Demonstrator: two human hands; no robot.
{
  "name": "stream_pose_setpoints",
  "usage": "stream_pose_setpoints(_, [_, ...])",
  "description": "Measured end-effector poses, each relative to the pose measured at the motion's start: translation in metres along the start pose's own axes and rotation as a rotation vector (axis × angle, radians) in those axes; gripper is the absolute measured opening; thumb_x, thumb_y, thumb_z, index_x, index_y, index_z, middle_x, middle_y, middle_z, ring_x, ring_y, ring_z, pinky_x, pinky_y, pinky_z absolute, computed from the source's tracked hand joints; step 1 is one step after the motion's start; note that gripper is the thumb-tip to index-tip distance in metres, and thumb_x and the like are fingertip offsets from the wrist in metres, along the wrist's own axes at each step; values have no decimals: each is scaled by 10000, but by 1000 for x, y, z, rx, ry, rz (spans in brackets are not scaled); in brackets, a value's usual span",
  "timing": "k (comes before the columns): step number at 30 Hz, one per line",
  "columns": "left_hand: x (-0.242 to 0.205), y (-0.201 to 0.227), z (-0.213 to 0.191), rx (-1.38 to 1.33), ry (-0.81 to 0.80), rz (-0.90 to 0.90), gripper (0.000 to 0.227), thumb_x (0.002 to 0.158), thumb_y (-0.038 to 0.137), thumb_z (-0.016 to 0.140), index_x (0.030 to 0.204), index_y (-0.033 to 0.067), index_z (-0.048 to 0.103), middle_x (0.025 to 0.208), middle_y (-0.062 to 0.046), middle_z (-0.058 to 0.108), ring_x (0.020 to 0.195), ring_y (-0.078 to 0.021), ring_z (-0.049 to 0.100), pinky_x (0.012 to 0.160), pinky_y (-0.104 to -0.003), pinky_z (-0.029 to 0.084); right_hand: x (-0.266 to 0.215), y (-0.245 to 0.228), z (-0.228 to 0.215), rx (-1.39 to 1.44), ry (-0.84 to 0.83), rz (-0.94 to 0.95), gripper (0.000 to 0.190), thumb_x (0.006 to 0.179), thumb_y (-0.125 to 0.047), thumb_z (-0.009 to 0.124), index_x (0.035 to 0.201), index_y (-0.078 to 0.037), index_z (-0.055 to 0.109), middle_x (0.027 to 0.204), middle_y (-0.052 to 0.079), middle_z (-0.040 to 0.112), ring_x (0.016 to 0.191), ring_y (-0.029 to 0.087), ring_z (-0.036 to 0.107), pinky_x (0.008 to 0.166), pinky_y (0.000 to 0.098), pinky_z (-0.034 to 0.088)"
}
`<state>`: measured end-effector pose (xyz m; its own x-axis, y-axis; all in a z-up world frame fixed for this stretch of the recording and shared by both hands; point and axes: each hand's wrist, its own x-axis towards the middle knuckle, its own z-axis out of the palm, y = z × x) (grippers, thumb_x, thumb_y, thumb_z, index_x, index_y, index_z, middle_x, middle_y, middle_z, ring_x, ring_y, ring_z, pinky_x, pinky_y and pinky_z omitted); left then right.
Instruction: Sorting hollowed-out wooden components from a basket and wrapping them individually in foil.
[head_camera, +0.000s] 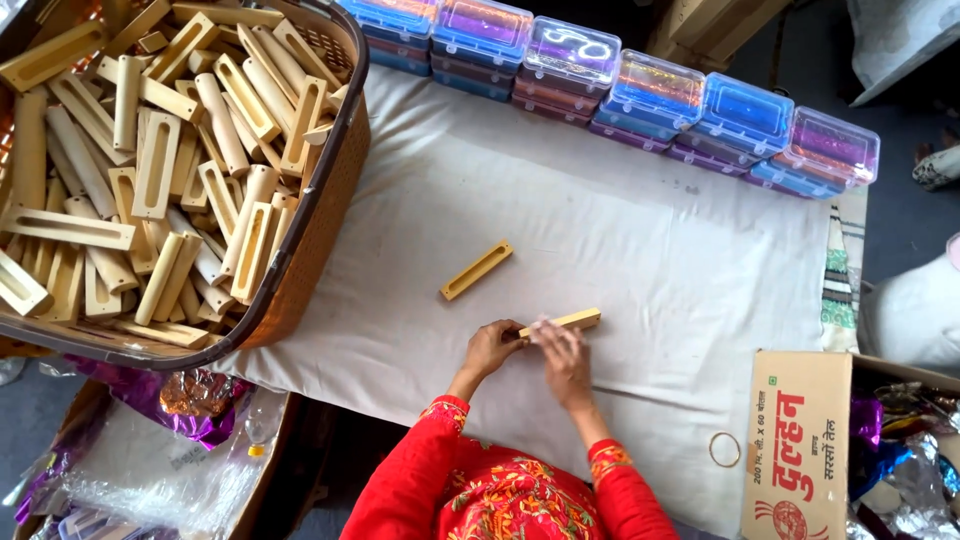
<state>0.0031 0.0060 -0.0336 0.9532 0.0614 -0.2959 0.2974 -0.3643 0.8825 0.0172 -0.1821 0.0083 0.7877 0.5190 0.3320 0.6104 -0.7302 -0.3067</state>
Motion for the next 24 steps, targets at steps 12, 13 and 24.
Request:
stream_pose_setpoints(12, [-17, 27, 0, 220, 25, 196, 208, 866, 332, 806, 978, 157, 788, 1016, -22, 728, 928, -218, 715, 791, -382, 555, -3, 17, -9, 52, 174, 338, 437, 934, 10, 580, 1345, -119, 652, 1407, 99, 606, 1298, 293, 541, 1100, 433, 423])
stream_pose_setpoints(13, [-18, 24, 3, 258, 55, 267, 175, 858, 298, 805, 964, 159, 791, 1022, -25, 730, 950, -238, 701, 791, -397, 550, -5, 6, -4, 83, 207, 259, 440, 934, 18, 580, 1364, -61, 633, 1394, 144, 604, 1308, 304, 540, 1106, 446, 417])
stream_pose_setpoints(24, [-33, 18, 15, 212, 112, 291, 611, 756, 263, 872, 1286, 154, 587, 1004, -11, 762, 943, -221, 709, 854, -403, 519, -31, 29, -11, -24, 92, 289, 289, 883, -11, 645, 1143, -120, 709, 1207, 48, 665, 1181, 260, 599, 1021, 448, 447])
